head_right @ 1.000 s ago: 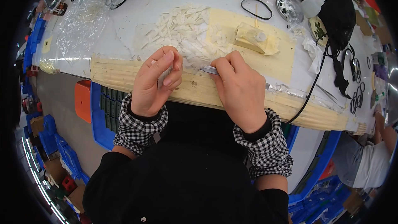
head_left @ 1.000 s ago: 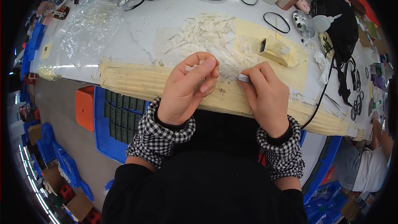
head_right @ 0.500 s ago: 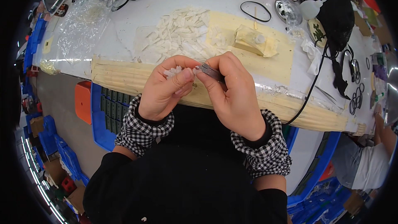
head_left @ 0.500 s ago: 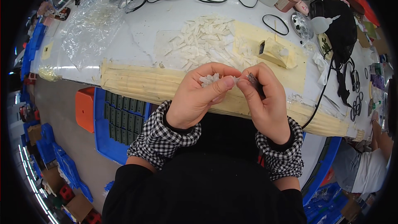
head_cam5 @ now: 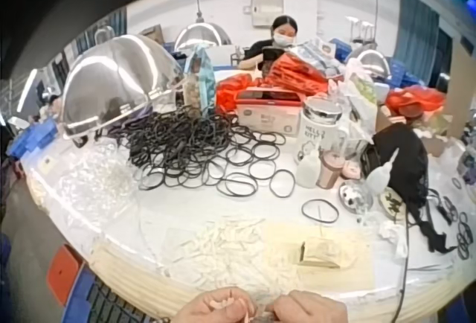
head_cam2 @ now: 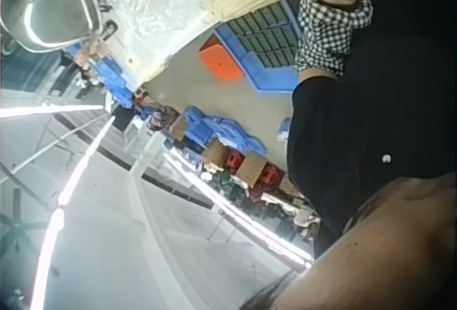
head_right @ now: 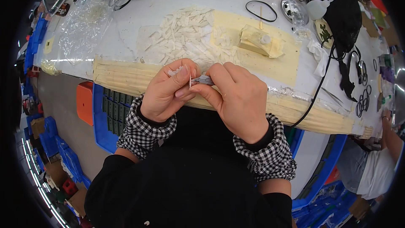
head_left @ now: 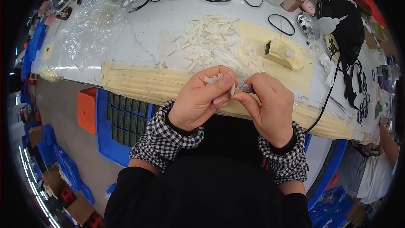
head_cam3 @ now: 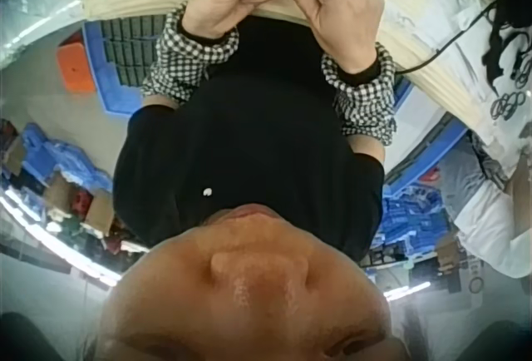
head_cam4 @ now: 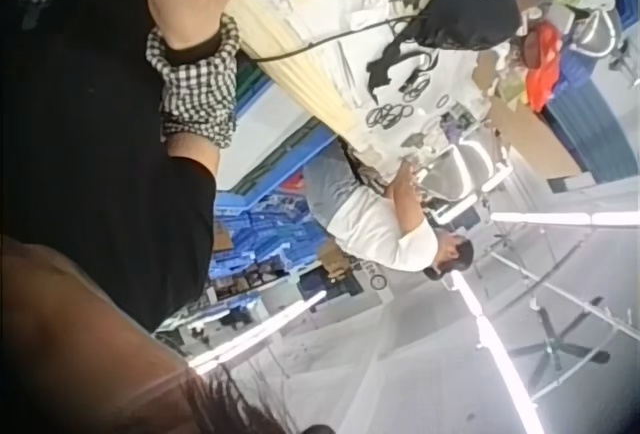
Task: Assembling small white plastic components using a handheld tool at a factory workbench.
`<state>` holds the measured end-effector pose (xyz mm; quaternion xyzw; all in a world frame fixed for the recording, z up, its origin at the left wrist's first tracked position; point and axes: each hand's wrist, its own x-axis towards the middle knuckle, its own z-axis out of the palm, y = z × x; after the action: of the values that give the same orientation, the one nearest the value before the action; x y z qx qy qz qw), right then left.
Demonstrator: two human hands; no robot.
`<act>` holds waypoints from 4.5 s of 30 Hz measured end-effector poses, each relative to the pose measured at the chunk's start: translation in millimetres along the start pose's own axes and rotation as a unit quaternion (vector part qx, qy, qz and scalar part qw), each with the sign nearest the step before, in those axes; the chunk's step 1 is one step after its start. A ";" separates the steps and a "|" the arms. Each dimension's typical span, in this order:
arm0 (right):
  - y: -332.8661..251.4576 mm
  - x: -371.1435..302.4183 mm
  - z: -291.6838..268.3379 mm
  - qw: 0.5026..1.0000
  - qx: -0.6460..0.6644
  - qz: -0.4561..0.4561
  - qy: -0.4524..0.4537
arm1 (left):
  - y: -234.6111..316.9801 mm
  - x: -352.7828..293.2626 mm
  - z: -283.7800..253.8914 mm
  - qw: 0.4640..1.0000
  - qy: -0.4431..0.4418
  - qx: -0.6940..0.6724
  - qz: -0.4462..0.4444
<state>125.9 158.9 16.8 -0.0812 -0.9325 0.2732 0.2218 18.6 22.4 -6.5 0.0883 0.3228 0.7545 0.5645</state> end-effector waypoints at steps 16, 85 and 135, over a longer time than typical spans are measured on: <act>-1.6 -0.9 0.7 1.000 -0.017 0.005 -0.007 | -5.9 1.4 -1.6 0.998 -0.033 -0.046 0.017; -3.4 -6.3 -3.8 0.992 0.107 0.069 0.007 | 20.0 -6.7 7.0 0.991 0.122 0.018 0.046; 2.1 -13.7 -10.0 0.989 0.112 0.095 -0.003 | 63.1 -14.4 -33.2 0.621 0.157 0.733 0.230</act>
<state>142.7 161.6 18.1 -0.1432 -0.8846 0.3961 0.2000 -43.1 -13.3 8.1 0.4239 0.8218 0.3757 0.0618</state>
